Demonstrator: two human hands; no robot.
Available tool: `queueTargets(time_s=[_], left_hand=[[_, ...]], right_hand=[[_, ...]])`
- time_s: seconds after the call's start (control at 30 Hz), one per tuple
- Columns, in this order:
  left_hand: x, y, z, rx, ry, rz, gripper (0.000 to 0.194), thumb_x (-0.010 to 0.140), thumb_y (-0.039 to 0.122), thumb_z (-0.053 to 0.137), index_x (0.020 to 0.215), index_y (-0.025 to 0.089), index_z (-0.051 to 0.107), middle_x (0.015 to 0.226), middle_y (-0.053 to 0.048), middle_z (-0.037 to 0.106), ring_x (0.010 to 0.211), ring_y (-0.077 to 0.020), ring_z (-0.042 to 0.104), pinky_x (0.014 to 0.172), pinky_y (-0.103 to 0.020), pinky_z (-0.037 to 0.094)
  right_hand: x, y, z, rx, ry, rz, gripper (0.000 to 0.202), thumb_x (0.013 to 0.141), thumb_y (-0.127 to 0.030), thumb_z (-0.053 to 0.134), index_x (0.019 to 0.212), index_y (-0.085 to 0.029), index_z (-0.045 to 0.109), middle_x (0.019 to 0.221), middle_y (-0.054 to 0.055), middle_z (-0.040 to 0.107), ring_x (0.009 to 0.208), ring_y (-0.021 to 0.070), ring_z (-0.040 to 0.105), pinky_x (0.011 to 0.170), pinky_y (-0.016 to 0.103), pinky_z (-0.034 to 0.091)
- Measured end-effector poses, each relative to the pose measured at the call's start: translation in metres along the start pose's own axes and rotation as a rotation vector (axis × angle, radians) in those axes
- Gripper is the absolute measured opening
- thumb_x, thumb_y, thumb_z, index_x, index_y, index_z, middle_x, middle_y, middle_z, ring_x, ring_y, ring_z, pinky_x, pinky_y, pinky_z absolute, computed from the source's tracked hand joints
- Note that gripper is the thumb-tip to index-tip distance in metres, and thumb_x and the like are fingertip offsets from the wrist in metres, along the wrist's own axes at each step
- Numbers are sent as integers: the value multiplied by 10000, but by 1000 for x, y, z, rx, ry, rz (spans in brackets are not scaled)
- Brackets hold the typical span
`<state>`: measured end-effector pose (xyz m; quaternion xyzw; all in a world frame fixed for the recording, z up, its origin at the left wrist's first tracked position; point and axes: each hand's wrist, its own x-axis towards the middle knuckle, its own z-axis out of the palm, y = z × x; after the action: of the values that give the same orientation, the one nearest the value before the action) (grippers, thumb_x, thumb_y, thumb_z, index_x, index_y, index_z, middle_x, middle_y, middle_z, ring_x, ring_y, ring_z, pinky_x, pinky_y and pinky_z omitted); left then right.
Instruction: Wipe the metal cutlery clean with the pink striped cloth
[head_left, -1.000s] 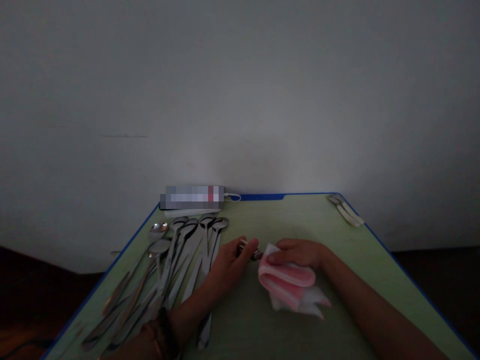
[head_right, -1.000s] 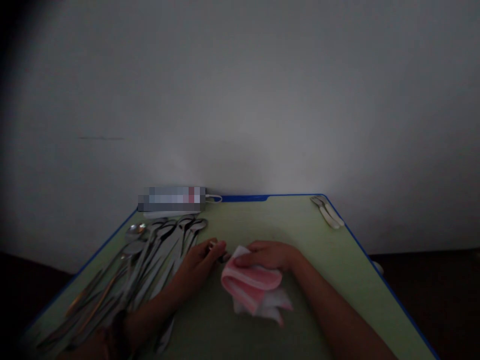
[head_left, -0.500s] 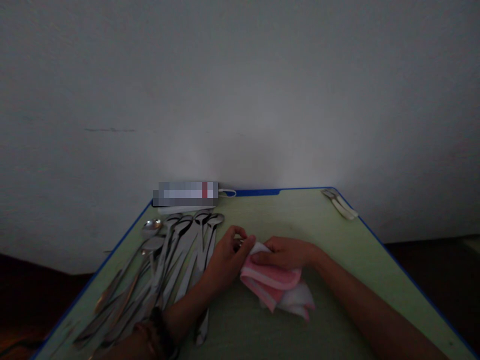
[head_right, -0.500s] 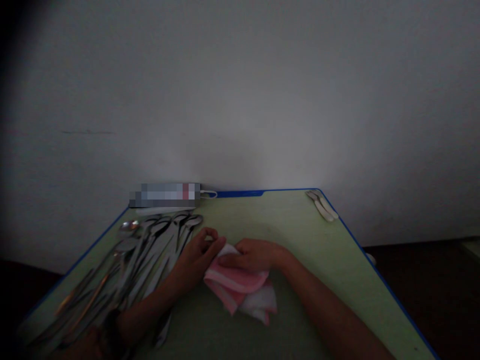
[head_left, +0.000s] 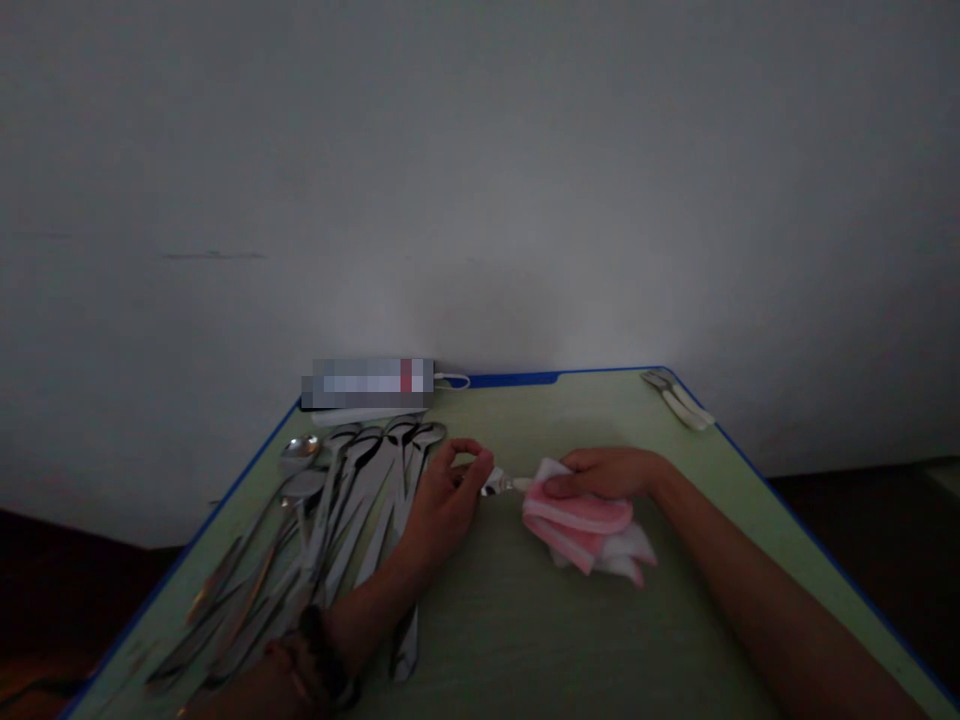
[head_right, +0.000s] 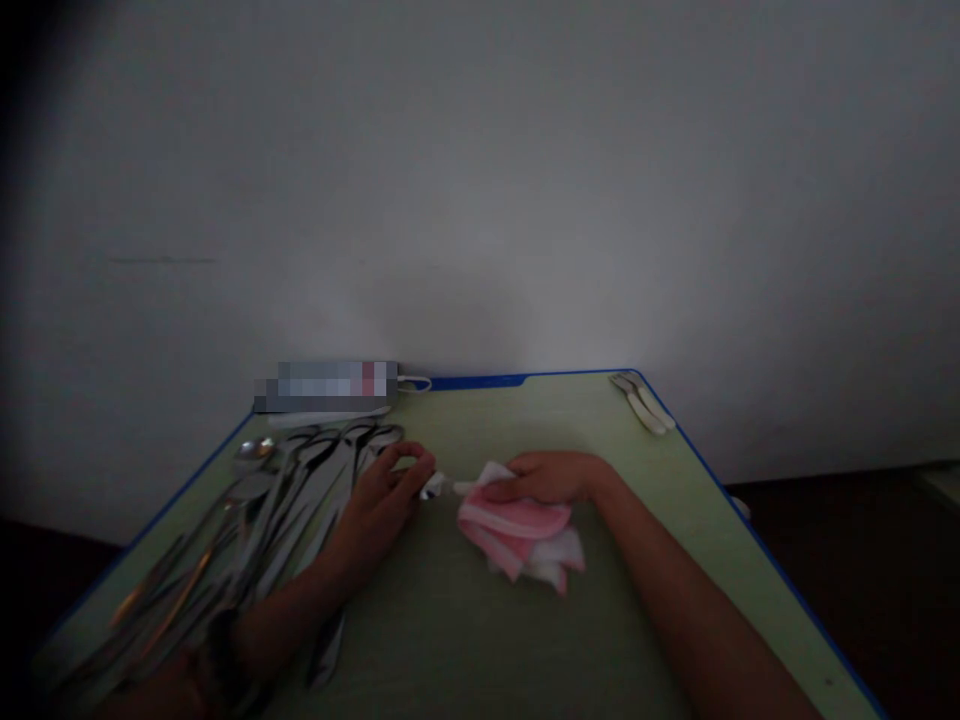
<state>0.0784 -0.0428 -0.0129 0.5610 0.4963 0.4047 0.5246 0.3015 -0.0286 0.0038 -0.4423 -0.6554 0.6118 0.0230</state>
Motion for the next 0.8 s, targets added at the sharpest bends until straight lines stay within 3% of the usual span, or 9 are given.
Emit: queueTargets(time_s=[0.13, 0.3, 0.37, 0.53, 0.8], left_hand=[[1, 1, -3, 87, -24, 13, 245, 821, 434, 455, 870, 195, 476, 500, 83, 419, 407, -68, 345, 373, -152, 230], [0, 2, -5, 362, -90, 173, 350, 872, 393, 353, 633, 171, 478, 555, 39, 435, 523, -105, 425, 462, -195, 317], [-3, 3, -4, 401, -125, 219, 342, 875, 387, 350, 656, 169, 498, 586, 31, 462, 559, -115, 450, 492, -202, 338], [-9, 4, 0, 460, -244, 253, 238, 828, 400, 472, 843, 176, 553, 622, 40, 525, 550, -105, 479, 512, -196, 356], [-12, -1, 4, 538, -225, 353, 218, 832, 372, 479, 873, 204, 611, 747, 0, 627, 637, -130, 543, 605, -226, 394]], right_hand=[[-4, 16, -9, 265, 82, 68, 384, 702, -502, 604, 745, -121, 585, 594, -30, 539, 453, 48, 433, 388, 161, 300], [-3, 23, -8, 498, 203, 57, 326, 666, -430, 666, 748, -123, 595, 595, -22, 581, 468, 66, 488, 411, 171, 352], [-2, 24, -7, 546, 236, 39, 327, 663, -434, 662, 727, -120, 596, 584, -18, 585, 469, 73, 495, 417, 181, 363], [-1, 24, -7, 531, 307, -1, 343, 678, -462, 639, 700, -122, 603, 597, -16, 591, 499, 76, 496, 462, 196, 386], [-1, 27, -9, 484, 333, -44, 292, 676, -399, 648, 662, -113, 590, 613, -16, 580, 543, 77, 499, 519, 198, 401]])
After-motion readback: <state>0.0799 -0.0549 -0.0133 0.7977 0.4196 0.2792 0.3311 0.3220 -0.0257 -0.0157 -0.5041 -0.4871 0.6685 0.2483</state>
